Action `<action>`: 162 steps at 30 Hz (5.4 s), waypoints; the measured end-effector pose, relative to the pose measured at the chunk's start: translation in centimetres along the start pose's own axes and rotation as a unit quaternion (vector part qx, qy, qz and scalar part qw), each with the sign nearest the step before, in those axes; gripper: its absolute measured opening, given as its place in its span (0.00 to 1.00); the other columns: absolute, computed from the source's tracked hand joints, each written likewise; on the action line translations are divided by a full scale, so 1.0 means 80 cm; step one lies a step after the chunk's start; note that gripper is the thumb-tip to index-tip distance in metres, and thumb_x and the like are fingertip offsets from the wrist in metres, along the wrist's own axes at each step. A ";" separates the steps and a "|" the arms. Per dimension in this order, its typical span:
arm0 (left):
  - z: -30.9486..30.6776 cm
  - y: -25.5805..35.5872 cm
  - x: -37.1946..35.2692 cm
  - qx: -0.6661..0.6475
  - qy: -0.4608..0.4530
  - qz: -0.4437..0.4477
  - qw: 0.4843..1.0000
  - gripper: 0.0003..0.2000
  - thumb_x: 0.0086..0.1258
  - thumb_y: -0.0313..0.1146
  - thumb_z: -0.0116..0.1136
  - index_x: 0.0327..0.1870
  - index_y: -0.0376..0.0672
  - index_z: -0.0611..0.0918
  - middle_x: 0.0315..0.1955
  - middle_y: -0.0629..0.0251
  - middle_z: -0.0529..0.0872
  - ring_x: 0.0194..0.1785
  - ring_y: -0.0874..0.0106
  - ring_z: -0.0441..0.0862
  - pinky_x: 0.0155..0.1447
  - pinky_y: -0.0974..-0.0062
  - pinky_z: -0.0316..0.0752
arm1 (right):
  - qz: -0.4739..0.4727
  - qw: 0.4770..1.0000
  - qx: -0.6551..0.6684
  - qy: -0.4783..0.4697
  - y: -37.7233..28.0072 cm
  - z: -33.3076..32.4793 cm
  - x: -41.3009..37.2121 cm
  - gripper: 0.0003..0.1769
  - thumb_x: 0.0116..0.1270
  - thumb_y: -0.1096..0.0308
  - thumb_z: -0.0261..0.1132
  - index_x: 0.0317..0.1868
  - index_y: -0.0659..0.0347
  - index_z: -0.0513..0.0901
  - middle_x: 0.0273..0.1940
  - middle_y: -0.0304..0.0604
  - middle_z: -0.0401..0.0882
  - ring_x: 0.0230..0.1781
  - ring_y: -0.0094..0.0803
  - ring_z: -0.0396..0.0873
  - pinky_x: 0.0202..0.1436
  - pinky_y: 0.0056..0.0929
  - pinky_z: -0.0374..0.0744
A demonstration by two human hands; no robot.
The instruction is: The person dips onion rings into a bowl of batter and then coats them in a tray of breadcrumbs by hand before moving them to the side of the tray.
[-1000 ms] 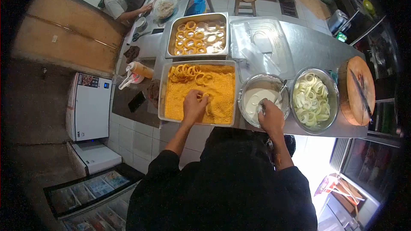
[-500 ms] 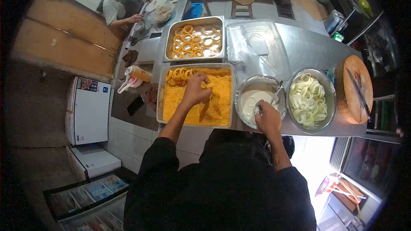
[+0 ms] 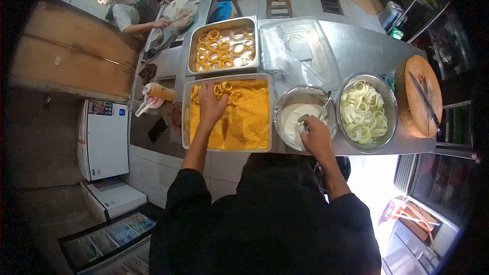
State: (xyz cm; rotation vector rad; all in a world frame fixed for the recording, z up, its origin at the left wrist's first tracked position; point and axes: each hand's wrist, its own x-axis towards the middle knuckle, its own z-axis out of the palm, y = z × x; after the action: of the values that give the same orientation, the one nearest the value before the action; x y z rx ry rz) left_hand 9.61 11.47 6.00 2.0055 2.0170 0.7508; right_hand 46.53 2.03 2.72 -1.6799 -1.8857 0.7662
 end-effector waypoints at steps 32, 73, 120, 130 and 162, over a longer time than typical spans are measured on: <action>0.030 -0.021 -0.152 -0.049 0.109 -0.098 0.988 0.09 0.74 0.29 0.65 0.50 0.35 0.83 0.48 0.49 0.84 0.56 0.49 0.81 0.59 0.52 0.77 | 0.002 0.989 0.044 -0.139 -0.017 -0.018 0.010 0.21 0.55 0.77 0.69 0.52 0.62 0.85 0.42 0.57 0.86 0.42 0.55 0.86 0.51 0.47 0.83; 0.047 0.047 -0.178 -0.074 -0.204 -0.099 0.971 0.41 0.73 0.44 0.66 0.84 0.37 0.65 0.85 0.32 0.51 0.88 0.36 0.47 0.83 0.29 0.53 | 0.057 0.996 -0.033 -0.068 -0.024 -0.028 0.000 0.20 0.60 0.74 0.71 0.54 0.66 0.87 0.42 0.53 0.89 0.39 0.43 0.88 0.44 0.40 0.85; -0.062 -0.083 -0.146 0.085 -0.265 -0.177 0.944 0.41 0.57 0.45 0.84 0.63 0.29 0.73 0.62 0.43 0.76 0.63 0.43 0.80 0.55 0.49 0.87 | -0.073 0.993 0.060 -0.071 -0.147 0.045 0.059 0.14 0.69 0.75 0.70 0.55 0.58 0.87 0.49 0.42 0.90 0.47 0.31 0.87 0.47 0.30 0.83; -0.032 -0.090 -0.111 -0.231 -0.260 -0.093 0.933 0.29 0.63 0.25 0.71 0.67 0.36 0.76 0.53 0.47 0.83 0.50 0.51 0.87 0.58 0.54 0.83 | 0.037 0.997 0.015 0.065 -0.038 -0.019 0.025 0.12 0.72 0.73 0.69 0.54 0.59 0.89 0.49 0.40 0.91 0.43 0.28 0.87 0.42 0.28 0.82; 0.035 -0.028 -0.077 -0.070 -0.355 0.165 0.918 0.17 0.65 0.34 0.73 0.56 0.46 0.87 0.58 0.50 0.88 0.59 0.49 0.87 0.58 0.53 0.82 | 0.054 0.998 0.006 0.033 -0.004 0.009 -0.003 0.13 0.67 0.78 0.67 0.51 0.61 0.88 0.43 0.47 0.91 0.44 0.36 0.89 0.51 0.36 0.83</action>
State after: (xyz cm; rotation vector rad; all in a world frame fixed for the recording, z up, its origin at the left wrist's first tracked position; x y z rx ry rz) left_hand 9.36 6.12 1.26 2.1300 1.2011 0.1463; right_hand 45.83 1.71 2.40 -1.7881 -1.7542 0.7530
